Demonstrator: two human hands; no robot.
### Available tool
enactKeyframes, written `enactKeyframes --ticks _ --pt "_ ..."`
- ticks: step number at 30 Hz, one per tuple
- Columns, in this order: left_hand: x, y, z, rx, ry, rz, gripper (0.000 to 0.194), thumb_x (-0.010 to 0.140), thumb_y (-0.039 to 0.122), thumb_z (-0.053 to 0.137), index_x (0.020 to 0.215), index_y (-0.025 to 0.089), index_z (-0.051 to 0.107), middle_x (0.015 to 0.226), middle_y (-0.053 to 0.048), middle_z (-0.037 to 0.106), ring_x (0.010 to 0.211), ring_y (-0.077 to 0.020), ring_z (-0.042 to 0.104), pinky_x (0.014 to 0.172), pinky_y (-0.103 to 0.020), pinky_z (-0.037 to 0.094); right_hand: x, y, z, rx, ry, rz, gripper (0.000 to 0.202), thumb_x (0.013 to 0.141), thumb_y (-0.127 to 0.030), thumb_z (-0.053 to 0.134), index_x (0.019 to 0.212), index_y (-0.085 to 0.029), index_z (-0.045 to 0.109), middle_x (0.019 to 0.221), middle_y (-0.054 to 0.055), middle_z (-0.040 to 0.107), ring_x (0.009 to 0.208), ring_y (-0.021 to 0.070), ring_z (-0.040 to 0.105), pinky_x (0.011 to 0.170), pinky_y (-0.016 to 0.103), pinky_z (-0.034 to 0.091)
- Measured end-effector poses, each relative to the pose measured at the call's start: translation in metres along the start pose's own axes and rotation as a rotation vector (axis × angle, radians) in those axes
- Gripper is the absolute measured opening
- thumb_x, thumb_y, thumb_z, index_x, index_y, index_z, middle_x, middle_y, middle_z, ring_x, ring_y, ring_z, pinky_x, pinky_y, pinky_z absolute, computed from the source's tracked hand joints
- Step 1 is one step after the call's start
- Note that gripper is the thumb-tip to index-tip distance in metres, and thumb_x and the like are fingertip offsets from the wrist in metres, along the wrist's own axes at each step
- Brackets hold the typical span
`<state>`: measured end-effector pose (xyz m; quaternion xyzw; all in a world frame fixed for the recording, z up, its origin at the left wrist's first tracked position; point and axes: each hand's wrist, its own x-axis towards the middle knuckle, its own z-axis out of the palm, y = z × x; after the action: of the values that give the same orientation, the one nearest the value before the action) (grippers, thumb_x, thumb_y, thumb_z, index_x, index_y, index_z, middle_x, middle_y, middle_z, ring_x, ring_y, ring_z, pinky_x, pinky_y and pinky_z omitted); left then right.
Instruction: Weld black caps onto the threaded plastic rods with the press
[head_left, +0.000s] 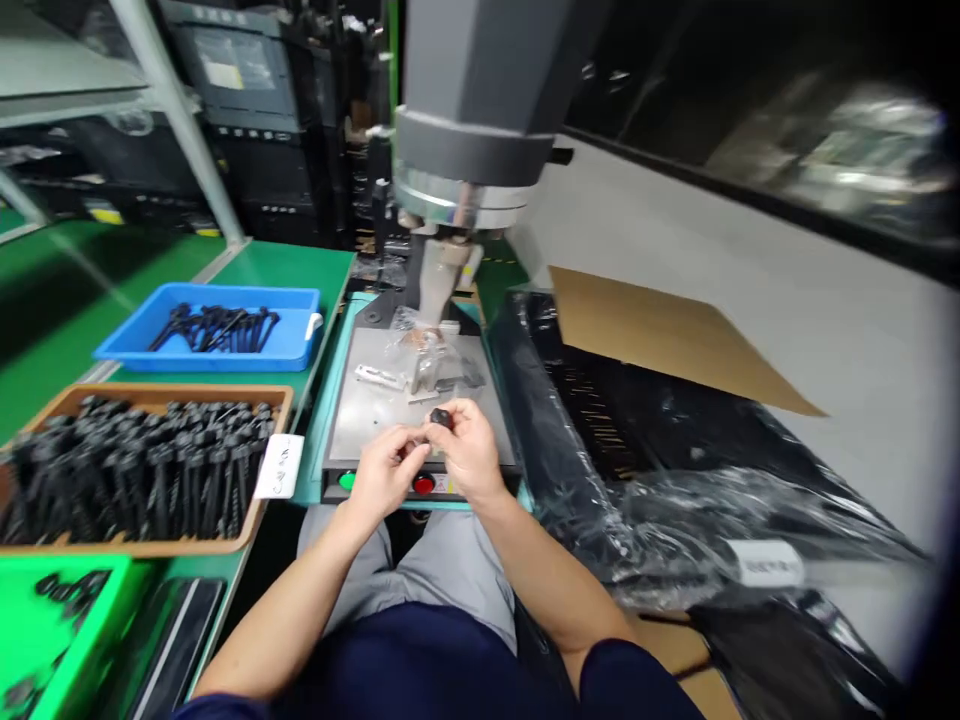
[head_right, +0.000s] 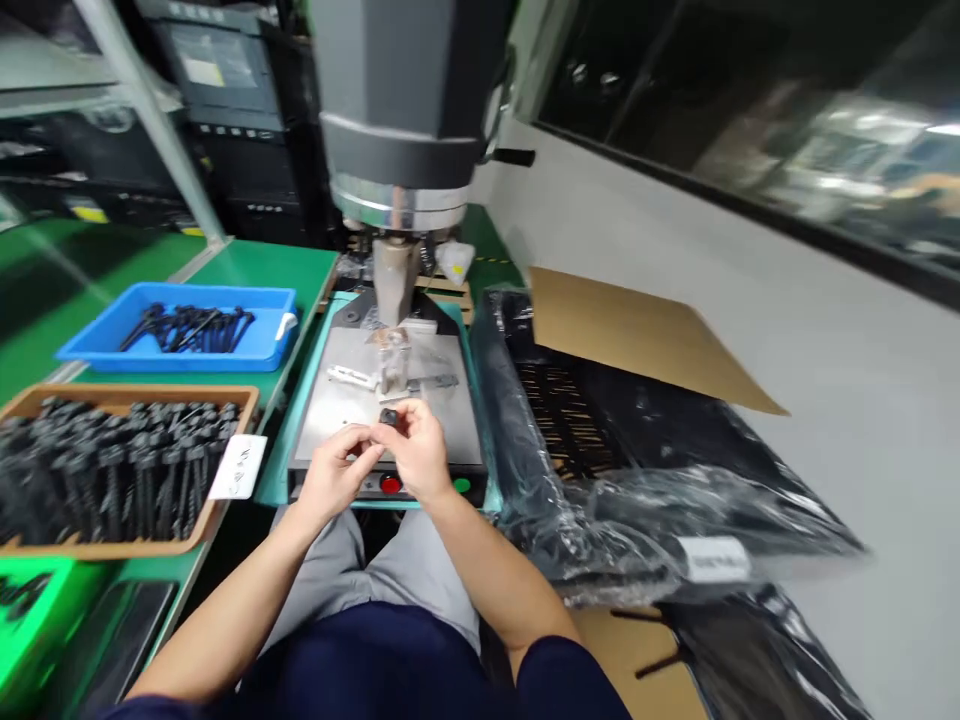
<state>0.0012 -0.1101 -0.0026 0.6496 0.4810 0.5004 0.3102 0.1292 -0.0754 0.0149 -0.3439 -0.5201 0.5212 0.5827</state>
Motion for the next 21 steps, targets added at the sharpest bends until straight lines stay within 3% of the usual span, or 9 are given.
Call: enactKeyframes --ticks 5,10,16,18,21 --pt "-0.038 0.017 -0.041 0.055 0.168 -0.121 0.018 0.087 0.035 0.061 0.093 0.02 0.07 0.08 -0.004 0.065 0.071 -0.0169 0.059 0.068 -0.03 0.049 -0.009 0.0 -0.003 0.025 -0.223 0.109 0.052 0.068 -0.04 0.083 0.109 -0.025 0.055 0.103 0.007 0.067 0.092 0.0211 0.066 0.072 0.033 0.058" --pt "-0.086 0.041 -0.105 0.253 0.523 -0.261 0.017 0.084 0.035 0.065 0.09 0.02 0.07 0.09 -0.004 0.068 0.078 -0.0172 0.063 0.071 -0.029 0.05 -0.012 0.022 -0.003 0.047 -0.311 0.212 0.044 0.075 -0.042 0.079 0.109 -0.024 0.058 0.094 0.006 0.069 0.081 0.0192 0.069 0.073 0.036 0.059" --pt "-0.117 0.06 -0.211 0.732 0.755 -0.522 0.022 0.078 0.036 0.067 0.092 0.02 0.07 0.088 -0.002 0.07 0.075 -0.0166 0.063 0.076 -0.029 0.05 -0.019 0.03 -0.004 0.122 -0.357 0.261 0.045 0.074 -0.044 0.081 0.108 -0.023 0.06 0.09 0.006 0.07 0.076 0.0187 0.07 0.069 0.035 0.06" --pt "-0.119 0.054 -0.252 0.877 0.885 -0.585 0.022 0.077 0.034 0.066 0.093 0.019 0.07 0.088 -0.002 0.07 0.077 -0.0166 0.062 0.079 -0.029 0.049 -0.02 0.031 -0.008 0.128 -0.352 0.264 0.043 0.074 -0.043 0.081 0.107 -0.023 0.061 0.089 0.006 0.071 0.075 0.0188 0.07 0.07 0.035 0.06" --pt "-0.117 0.031 -0.302 0.915 0.911 -0.737 0.024 0.074 0.033 0.066 0.092 0.017 0.069 0.085 -0.003 0.069 0.076 -0.0172 0.062 0.074 -0.028 0.048 -0.023 0.032 -0.014 0.089 -0.349 0.273 0.04 0.076 -0.044 0.079 0.105 -0.022 0.063 0.088 0.007 0.071 0.075 0.0195 0.07 0.067 0.035 0.06"
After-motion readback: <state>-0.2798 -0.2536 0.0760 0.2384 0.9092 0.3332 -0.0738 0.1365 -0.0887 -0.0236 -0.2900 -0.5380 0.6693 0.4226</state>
